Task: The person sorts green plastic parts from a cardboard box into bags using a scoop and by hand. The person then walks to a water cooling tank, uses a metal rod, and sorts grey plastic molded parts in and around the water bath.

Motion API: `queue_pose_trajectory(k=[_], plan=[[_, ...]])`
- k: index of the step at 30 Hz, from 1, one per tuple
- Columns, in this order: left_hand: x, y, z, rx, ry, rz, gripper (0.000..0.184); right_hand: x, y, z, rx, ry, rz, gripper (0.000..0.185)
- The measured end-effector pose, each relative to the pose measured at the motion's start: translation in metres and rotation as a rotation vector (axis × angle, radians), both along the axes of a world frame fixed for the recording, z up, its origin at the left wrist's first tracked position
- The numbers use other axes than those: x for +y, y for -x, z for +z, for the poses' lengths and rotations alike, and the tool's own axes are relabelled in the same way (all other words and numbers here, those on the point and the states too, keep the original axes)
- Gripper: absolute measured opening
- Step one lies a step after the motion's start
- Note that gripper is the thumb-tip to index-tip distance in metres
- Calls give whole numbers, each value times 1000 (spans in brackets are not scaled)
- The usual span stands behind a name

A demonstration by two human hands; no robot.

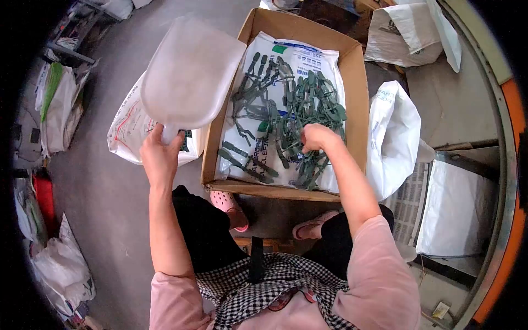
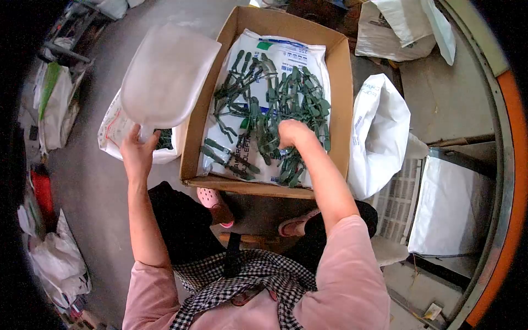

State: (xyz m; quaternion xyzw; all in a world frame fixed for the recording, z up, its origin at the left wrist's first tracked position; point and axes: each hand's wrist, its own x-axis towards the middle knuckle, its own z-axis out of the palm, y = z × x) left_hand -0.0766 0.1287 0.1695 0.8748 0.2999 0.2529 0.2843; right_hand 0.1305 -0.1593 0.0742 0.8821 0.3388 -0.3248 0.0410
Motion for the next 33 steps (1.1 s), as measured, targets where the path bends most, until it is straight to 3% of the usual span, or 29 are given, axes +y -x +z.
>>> queue_pose_trajectory(k=[1, 4, 6, 7, 8, 9, 10, 12, 15, 17, 19, 22, 24, 26, 27, 29, 30, 31, 32, 33], plan=[[0, 0, 0, 30, -25, 5, 31, 4, 5, 3, -35, -111, 5, 29], [0, 2, -7, -48, -2, -42, 32, 33, 20, -13, -194, -555, -356, 44], [-4, 4, 0, 41, 12, -19, 32, 49, 40, -58, -116, -236, -226, 58], [-5, 3, 4, 131, 22, 3, 33, 51, 52, -106, 33, -109, -65, 61], [-4, 3, 5, 122, 18, -7, 33, 59, 77, -65, 71, 93, 174, 56], [-4, 4, 3, 93, 33, -4, 32, 54, 95, -67, 99, 113, 176, 62], [-5, 7, 1, 70, 54, 1, 32, 45, 108, -61, 164, 31, 174, 62], [-4, 9, 0, 68, 83, -21, 31, 21, 94, -63, 307, -417, 161, 60], [0, 11, -1, 13, 102, -47, 32, -9, 55, 2, -173, -470, -387, 51], [-3, 11, 2, 25, 91, -42, 33, -47, 11, -18, -841, -568, -489, 41], [-5, 9, 2, 29, 78, -32, 33, -62, -15, -26, -635, -401, -961, 35], [-10, 5, -1, 12, 51, -40, 35, -67, -48, -108, -434, -446, -750, 31], [-16, 0, 2, 79, 26, -43, 34, -27, -40, -99, -422, -472, -599, 26], [-18, -3, 6, 104, 24, -22, 34, 4, -28, -98, -277, -767, -493, 26], [-19, -3, 7, 132, 25, -14, 35, 7, -17, -84, -266, -769, -489, 26], [-20, -3, 11, 131, 100, 15, 35, 17, 2, -47, -350, -982, -304, 28], [-19, -3, 11, 130, 96, 32, 35, 8, -1, -53, -554, -1037, -253, 34], [-18, -4, 10, 122, 78, 19, 36, -3, 3, -49, -656, -952, -410, 38], [-16, -3, 8, 117, 62, 11, 36, -15, 11, -63, -804, -662, -573, 50], [-13, -3, 5, 126, 15, 23, 38, -24, 24, -68, -517, -361, -711, 71]])
